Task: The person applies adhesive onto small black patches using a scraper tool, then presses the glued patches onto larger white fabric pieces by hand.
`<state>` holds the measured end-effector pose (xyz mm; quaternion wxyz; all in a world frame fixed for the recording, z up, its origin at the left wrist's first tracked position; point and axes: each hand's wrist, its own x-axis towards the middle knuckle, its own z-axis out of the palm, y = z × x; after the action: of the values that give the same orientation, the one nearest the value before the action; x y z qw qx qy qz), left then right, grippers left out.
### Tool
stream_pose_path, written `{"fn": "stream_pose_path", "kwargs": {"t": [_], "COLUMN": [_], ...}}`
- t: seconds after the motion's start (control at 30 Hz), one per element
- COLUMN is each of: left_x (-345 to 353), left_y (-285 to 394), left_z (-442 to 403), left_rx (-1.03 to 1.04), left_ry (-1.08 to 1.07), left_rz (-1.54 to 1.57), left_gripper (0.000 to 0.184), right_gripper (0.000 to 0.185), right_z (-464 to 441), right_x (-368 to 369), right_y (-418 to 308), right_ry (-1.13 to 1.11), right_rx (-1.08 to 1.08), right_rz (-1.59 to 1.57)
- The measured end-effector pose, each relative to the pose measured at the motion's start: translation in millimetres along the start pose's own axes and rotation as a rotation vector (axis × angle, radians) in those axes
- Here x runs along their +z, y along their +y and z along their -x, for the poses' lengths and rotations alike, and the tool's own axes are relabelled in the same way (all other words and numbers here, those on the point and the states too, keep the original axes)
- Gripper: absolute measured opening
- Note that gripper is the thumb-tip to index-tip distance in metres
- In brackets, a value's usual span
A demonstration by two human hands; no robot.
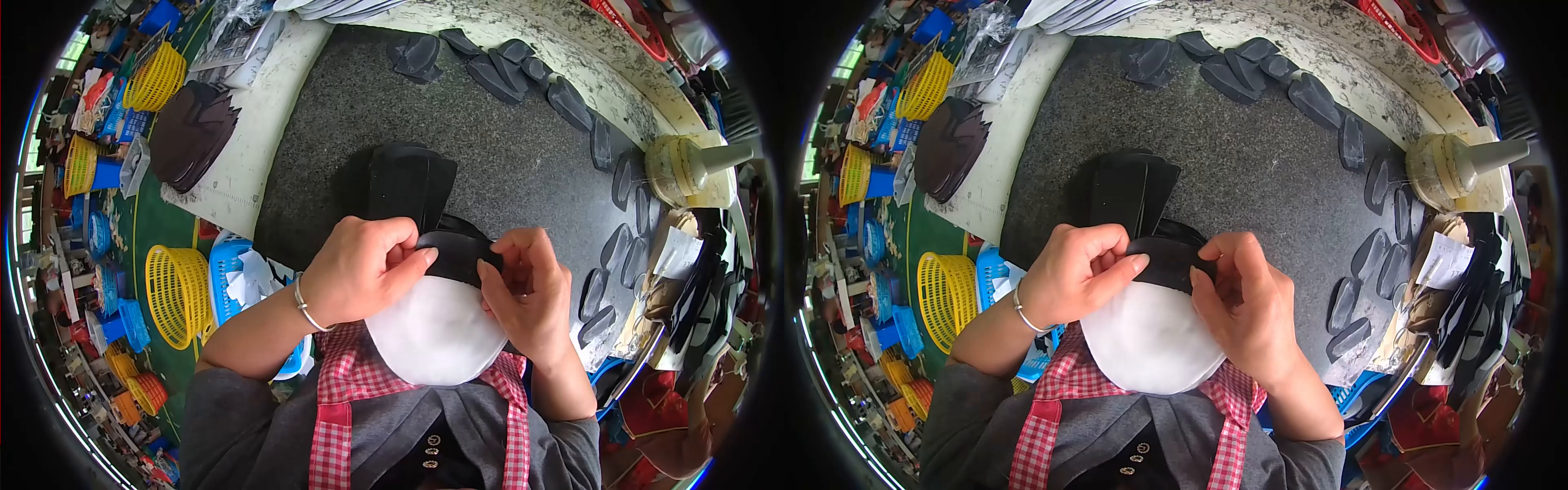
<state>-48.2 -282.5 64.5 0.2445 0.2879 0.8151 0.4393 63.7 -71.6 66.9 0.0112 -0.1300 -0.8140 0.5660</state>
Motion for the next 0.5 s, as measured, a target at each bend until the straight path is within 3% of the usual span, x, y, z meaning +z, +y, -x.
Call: {"fn": "stream_pose_path", "kwargs": {"t": [0.13, 0.17, 0.23, 0.33, 0.43, 0.5], "left_x": [11, 19, 19, 17, 18, 16], "left_y": [13, 3, 0, 11, -4, -4], "left_z": [-2, -1, 5, 5, 7, 8], "left_rx": [0.158, 0.317, 0.384, 0.327, 0.505, 0.477], "left_ry": [0.147, 0.199, 0.21, 0.318, 0.254, 0.244], "left_rz": [-0.185, -0.237, -0.349, -0.361, -0.431, -0.481], "left_gripper": [0.015, 0.013, 0.021, 0.028, 0.032, 0.035], "right_gripper": [0.02, 0.021, 0.023, 0.022, 0.02, 0.018], "right_z": [-4, -5, -4, -3, -3, -3], "right_x": [1, 0, -3, -4, -3, -1], "right_y": [3, 5, 5, 3, 3, 1], "right_ry": [0.028, 0.035, 0.019, -0.004, 0.002, 0.018], "right_rx": [-0.188, -0.247, -0.25, -0.273, -0.3, -0.301], "right_rz": [0.261, 0.339, 0.357, 0.391, 0.408, 0.425]}}
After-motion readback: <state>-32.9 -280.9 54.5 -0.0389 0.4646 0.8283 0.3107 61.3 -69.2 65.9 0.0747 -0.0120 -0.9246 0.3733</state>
